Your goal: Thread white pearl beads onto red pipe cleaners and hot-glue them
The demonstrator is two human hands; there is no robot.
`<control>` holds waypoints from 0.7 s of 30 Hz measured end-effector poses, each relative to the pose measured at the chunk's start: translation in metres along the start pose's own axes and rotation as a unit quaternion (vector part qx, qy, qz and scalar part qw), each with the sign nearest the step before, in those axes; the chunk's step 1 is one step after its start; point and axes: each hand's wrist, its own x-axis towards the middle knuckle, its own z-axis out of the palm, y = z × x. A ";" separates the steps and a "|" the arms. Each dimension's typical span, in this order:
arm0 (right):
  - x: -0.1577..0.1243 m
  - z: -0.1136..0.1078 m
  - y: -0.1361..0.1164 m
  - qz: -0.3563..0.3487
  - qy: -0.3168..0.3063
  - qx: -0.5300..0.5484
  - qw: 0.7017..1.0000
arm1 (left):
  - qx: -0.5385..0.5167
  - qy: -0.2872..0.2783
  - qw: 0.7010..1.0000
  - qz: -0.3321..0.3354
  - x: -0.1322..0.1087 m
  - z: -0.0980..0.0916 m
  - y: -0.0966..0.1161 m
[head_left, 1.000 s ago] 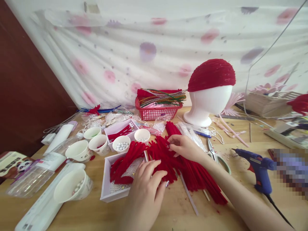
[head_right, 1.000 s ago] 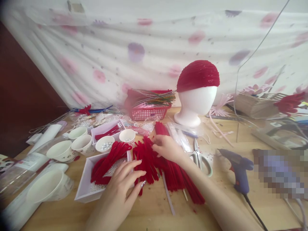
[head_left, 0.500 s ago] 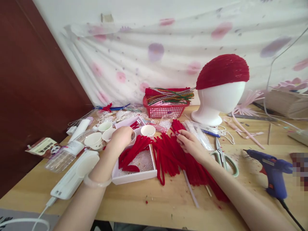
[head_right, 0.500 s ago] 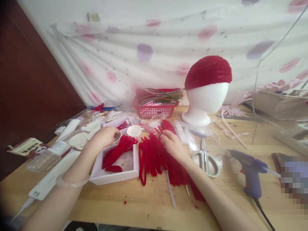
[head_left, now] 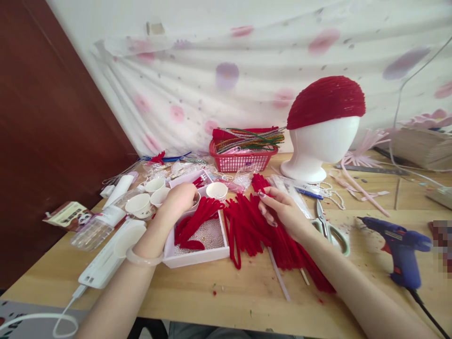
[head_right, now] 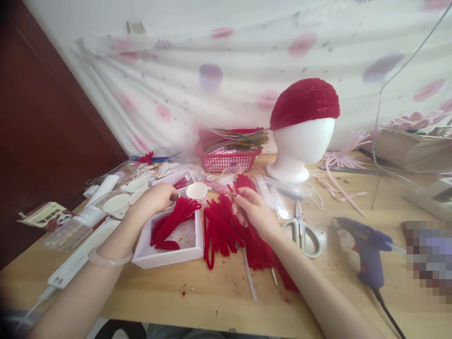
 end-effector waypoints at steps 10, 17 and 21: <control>-0.070 0.026 0.009 0.039 0.025 0.072 0.996 | -0.084 0.082 0.993 0.005 -0.003 0.003 -0.006; -0.091 0.053 0.037 0.048 0.040 0.049 0.997 | -0.491 0.214 0.844 0.022 -0.064 0.020 0.003; -0.112 0.073 0.024 0.047 0.053 0.039 0.997 | -0.887 0.068 0.456 -0.020 -0.103 0.049 0.045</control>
